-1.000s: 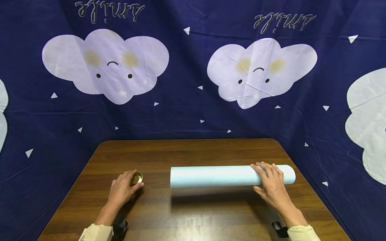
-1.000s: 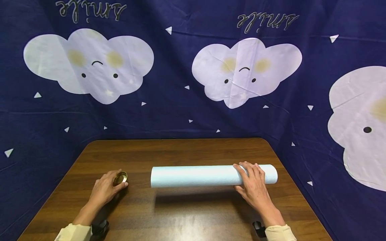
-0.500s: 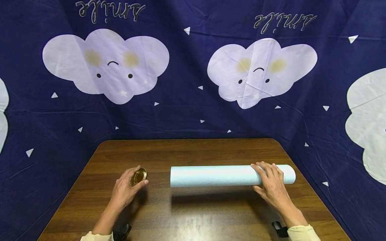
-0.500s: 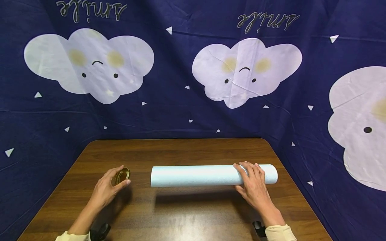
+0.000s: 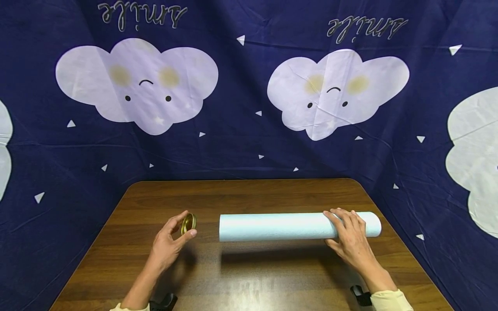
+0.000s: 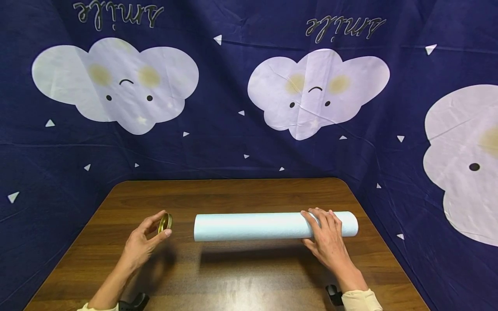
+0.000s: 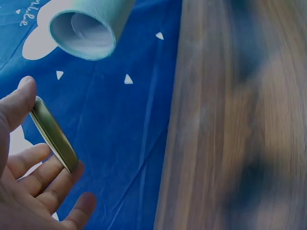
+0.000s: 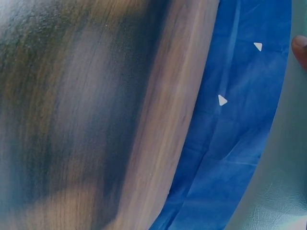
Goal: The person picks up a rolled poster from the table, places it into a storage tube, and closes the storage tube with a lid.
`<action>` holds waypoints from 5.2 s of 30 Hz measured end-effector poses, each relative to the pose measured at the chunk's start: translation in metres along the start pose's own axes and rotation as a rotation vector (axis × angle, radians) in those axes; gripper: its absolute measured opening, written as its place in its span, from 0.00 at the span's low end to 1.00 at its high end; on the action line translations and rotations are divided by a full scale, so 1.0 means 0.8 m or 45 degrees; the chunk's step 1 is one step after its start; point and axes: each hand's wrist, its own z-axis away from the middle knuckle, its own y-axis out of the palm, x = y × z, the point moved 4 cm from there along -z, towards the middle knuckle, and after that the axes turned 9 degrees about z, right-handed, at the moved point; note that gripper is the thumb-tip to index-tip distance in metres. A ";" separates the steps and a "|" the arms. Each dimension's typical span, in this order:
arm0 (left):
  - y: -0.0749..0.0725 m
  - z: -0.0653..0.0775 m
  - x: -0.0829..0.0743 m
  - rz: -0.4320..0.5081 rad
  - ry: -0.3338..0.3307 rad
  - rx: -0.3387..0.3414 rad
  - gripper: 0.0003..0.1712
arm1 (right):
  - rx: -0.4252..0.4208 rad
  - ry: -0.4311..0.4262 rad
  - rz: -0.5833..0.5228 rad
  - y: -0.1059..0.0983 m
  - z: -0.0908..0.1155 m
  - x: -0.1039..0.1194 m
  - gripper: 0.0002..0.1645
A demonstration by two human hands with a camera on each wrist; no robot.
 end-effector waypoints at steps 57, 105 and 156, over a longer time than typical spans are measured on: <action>0.075 0.014 -0.026 0.724 0.070 0.211 0.32 | -0.078 -0.023 -0.034 -0.008 0.002 0.002 0.50; 0.079 0.015 -0.016 0.676 0.035 0.357 0.31 | -0.034 -0.005 -0.042 -0.011 0.001 0.000 0.54; 0.043 0.009 -0.034 0.166 0.251 0.236 0.32 | -0.005 -0.021 -0.031 -0.014 -0.002 0.010 0.53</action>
